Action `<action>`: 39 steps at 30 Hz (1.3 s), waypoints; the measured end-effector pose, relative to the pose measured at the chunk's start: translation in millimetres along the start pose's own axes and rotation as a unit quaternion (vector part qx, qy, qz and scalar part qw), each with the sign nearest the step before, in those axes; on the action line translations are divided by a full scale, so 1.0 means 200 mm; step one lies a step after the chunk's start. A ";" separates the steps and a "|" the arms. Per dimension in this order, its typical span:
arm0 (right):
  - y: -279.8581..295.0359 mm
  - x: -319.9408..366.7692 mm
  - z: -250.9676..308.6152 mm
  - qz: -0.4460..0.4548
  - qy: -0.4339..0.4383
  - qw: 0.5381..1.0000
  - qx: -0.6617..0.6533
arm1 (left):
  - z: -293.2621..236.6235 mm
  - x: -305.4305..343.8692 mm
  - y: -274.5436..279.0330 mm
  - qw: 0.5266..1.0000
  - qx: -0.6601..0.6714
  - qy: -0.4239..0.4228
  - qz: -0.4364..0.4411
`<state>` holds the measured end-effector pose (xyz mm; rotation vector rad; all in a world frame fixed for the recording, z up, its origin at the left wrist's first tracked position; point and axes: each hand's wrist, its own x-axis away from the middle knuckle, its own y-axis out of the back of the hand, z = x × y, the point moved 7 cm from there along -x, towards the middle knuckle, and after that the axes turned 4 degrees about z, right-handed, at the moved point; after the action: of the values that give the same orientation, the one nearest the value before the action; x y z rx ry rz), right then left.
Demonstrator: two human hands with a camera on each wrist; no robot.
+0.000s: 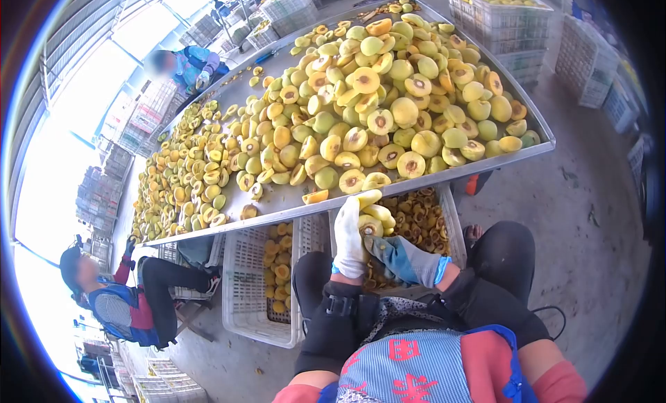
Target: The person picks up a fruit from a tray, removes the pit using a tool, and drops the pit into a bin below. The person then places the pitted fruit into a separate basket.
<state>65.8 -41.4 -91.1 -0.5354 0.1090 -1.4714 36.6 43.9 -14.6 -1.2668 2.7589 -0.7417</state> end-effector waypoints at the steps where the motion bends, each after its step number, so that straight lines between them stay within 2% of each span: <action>1: 0.01 -0.01 0.02 -0.035 0.058 0.996 0.061 | 0.01 0.00 0.01 0.999 0.040 0.008 -0.019; 3: -0.04 0.03 0.11 -0.071 0.213 0.966 0.130 | 0.00 0.01 0.03 0.995 0.094 -0.003 -0.023; 5: -0.10 0.05 0.16 -0.063 0.230 0.958 0.161 | 0.00 -0.04 0.09 0.981 0.193 -0.005 -0.017; 6: -0.12 0.06 0.16 -0.059 0.239 0.954 0.174 | -0.01 -0.04 0.14 0.970 0.236 -0.010 -0.051; 8: -0.08 0.01 0.05 -0.062 0.241 0.951 0.185 | -0.12 -0.02 0.22 0.974 0.201 -0.060 -0.088; 9: -0.13 0.04 0.19 -0.063 0.240 0.950 0.191 | -0.18 0.00 0.28 0.975 0.178 -0.095 -0.098; 10: -0.12 0.12 0.14 -0.101 -0.019 0.994 -0.029 | -0.25 0.01 0.38 0.970 0.181 -0.117 -0.109; 11: -0.09 0.10 0.11 -0.101 -0.065 0.988 -0.094 | -0.32 0.04 0.49 0.966 0.183 -0.140 -0.120; 13: -0.04 0.09 0.00 -0.097 -0.160 0.958 -0.217 | -0.46 0.16 0.73 0.935 0.069 -0.183 -0.295; 14: -0.05 0.11 0.02 -0.140 -0.177 0.951 -0.213 | -0.53 0.20 0.87 0.920 -0.007 -0.199 -0.339; 15: -0.05 0.10 0.05 -0.144 -0.151 0.959 -0.191 | -0.59 0.22 1.02 0.897 -0.084 -0.213 -0.377; 16: -0.06 0.10 0.08 -0.149 -0.125 0.966 -0.169 | -0.69 0.24 1.10 0.826 -0.332 -0.211 -0.402; 17: -0.05 0.10 0.09 -0.153 -0.100 0.972 -0.144 | -0.75 0.24 1.10 0.700 -0.558 -0.196 -0.401; 18: -0.05 0.09 0.09 -0.155 -0.097 0.973 -0.138 | -0.78 0.26 1.02 0.486 -0.722 -0.160 -0.466; 21: -0.01 0.05 0.09 -0.163 -0.074 0.979 -0.096 | -0.83 0.01 0.84 0.473 -0.776 -0.265 -0.323; 23: 0.00 0.05 0.08 -0.171 -0.052 0.983 -0.040 | -0.75 -0.23 0.69 0.622 -0.732 -0.195 -0.198; 25: 0.01 0.01 0.03 -0.160 -0.029 0.985 -0.060 | -0.62 -0.48 0.63 0.575 -0.789 -0.184 -0.110; 28: 0.04 0.01 0.05 -0.151 -0.002 0.986 -0.064 | -0.55 -0.64 0.56 0.444 -0.891 -0.027 -0.090; 31: 0.05 0.01 0.08 -0.151 0.062 0.983 -0.086 | -0.63 -0.62 0.62 0.593 -0.775 -0.163 -0.144; 32: 0.05 0.00 0.09 -0.152 0.091 0.979 -0.099 | -0.66 -0.56 0.63 0.653 -0.710 -0.226 -0.135; 33: 0.06 0.01 0.12 -0.164 0.126 0.974 -0.089 | -0.66 -0.56 0.74 0.733 -0.599 -0.302 -0.116; 34: 0.07 0.01 0.15 -0.176 0.160 0.968 -0.080 | -0.67 -0.46 0.66 0.870 -0.421 -0.243 -0.083; 35: 0.07 0.01 0.18 -0.187 0.192 0.961 -0.070 | -0.63 -0.35 0.55 0.959 -0.220 -0.170 -0.048; 38: 0.08 0.01 0.25 -0.209 0.189 0.959 -0.020 | -0.49 -0.12 0.27 0.994 -0.023 -0.068 0.086; 39: 0.08 -0.02 0.25 -0.214 0.233 0.949 0.003 | -0.41 -0.08 0.23 0.992 0.026 -0.061 0.110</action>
<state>98.7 -24.4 -54.7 -0.1974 0.3781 -2.0055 -1.1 114.8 35.8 -0.9428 2.7021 -0.6894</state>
